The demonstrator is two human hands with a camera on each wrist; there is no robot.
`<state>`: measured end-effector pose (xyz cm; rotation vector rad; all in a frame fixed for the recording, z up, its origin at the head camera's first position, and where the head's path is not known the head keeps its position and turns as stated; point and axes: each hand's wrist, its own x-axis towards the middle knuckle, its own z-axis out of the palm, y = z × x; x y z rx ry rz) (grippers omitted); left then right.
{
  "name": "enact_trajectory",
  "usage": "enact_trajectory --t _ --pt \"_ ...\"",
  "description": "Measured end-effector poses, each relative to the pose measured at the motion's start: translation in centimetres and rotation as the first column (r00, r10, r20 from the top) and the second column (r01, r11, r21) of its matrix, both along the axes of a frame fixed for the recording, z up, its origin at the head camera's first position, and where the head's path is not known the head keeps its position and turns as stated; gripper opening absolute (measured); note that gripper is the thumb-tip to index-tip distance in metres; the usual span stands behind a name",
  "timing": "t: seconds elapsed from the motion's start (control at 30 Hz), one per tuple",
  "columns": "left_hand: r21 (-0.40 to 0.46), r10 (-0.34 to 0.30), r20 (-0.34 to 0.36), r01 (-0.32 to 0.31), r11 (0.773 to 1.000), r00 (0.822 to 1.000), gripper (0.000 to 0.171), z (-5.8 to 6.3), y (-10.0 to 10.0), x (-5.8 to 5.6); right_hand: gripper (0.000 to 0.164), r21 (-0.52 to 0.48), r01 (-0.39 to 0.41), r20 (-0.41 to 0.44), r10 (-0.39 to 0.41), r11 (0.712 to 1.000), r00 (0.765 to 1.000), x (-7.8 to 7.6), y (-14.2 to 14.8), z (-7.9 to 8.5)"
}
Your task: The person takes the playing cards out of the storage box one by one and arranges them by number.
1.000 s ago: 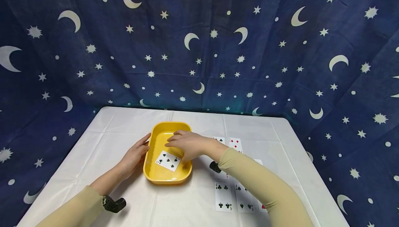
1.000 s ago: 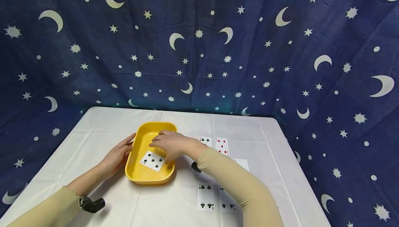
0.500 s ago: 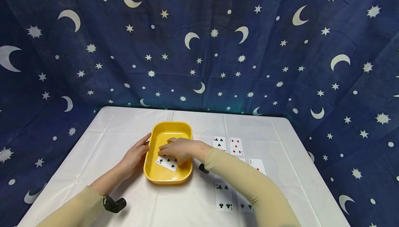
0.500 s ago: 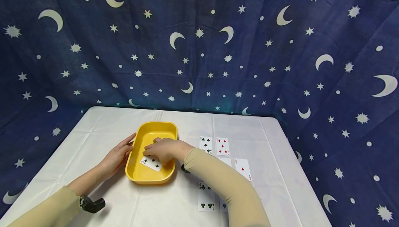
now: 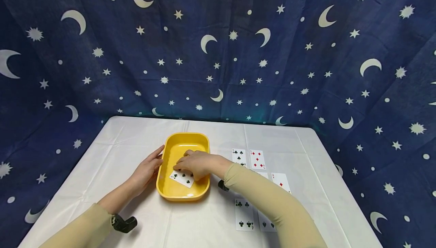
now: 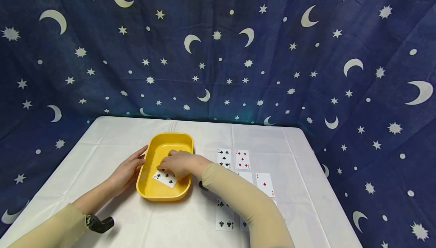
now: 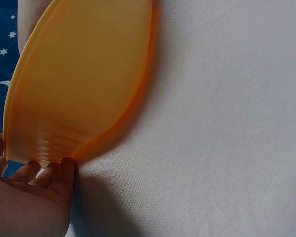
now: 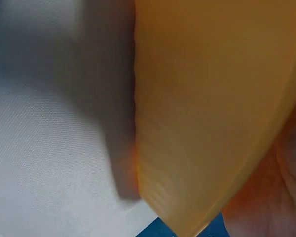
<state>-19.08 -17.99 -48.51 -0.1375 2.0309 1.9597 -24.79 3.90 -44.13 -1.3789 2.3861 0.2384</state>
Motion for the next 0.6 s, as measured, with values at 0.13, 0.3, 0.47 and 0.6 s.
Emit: enact_trajectory --t 0.13,0.3,0.47,0.6 --pt "0.002 -0.005 -0.004 0.005 1.000 1.000 0.065 0.0 -0.1 0.0 0.080 -0.017 -0.020 -0.027 0.019 1.000 0.999 0.0 0.2 -0.1" --pt "0.013 -0.007 -0.005 0.007 1.000 1.000 0.064 0.0 -0.1 0.1 0.082 -0.039 -0.003 -0.025 0.002 0.999 1.000 0.2 0.1 -0.4" --pt "0.016 -0.010 -0.010 0.010 1.000 1.000 0.064 0.1 0.0 0.1 0.073 -0.078 0.013 -0.034 -0.016 0.997 0.999 0.1 0.0 -0.9" --pt "0.018 -0.005 -0.008 0.005 1.000 1.000 0.064 0.1 -0.1 0.1 0.071 -0.090 0.022 -0.048 -0.026 0.996 0.999 0.1 0.0 -1.1"
